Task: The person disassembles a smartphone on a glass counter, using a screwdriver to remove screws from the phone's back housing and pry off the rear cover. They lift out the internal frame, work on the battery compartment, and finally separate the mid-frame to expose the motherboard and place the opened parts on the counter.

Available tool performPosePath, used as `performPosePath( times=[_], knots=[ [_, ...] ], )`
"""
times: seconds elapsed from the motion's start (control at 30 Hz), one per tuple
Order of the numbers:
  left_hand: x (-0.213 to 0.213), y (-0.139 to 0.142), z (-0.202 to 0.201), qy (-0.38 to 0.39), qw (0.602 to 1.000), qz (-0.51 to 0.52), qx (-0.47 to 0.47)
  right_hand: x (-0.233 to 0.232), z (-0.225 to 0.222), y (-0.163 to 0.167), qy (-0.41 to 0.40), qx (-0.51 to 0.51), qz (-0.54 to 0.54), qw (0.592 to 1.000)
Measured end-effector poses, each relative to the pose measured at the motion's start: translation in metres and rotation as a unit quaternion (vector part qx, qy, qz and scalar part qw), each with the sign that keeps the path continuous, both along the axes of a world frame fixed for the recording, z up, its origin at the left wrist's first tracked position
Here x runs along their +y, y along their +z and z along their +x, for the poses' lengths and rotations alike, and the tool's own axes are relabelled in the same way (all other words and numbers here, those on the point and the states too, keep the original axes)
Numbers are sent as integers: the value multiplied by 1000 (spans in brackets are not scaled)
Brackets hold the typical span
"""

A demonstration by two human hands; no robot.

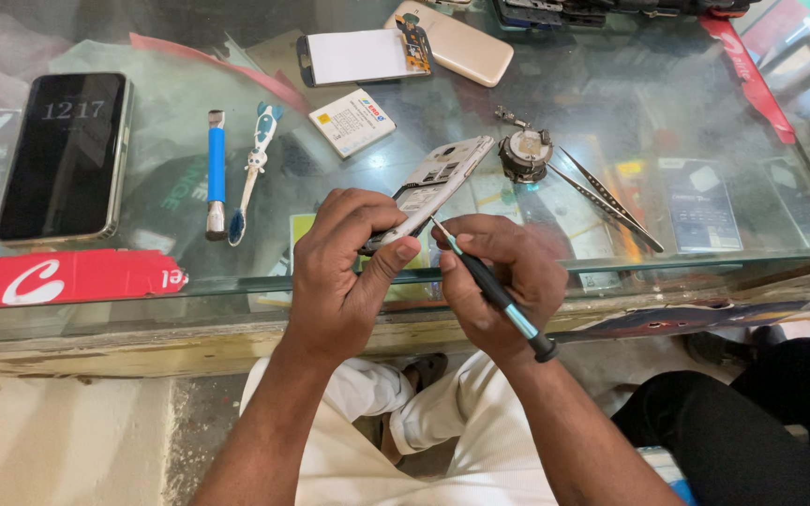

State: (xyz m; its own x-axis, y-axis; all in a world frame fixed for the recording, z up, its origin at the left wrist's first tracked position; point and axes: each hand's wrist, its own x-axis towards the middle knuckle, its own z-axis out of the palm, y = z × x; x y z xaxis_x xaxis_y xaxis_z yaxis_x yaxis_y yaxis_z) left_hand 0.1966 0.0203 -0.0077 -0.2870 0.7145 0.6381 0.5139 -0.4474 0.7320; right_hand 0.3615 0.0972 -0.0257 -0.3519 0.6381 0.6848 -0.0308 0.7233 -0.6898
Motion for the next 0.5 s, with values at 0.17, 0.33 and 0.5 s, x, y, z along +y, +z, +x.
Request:
performPosePath(
  times=[0.17, 0.33, 0.5],
  knots=[
    [-2, -1, 2, 19, 1000, -1, -2, 3, -5, 16, -50, -39, 242, 968],
    [-2, -3, 0, 29, 1000, 2, -8, -8, -4, 39, -99, -105, 163, 976],
    [-2, -4, 0, 33, 999, 9, -3, -9, -9, 45, -98, -101, 175, 975]
  ],
)
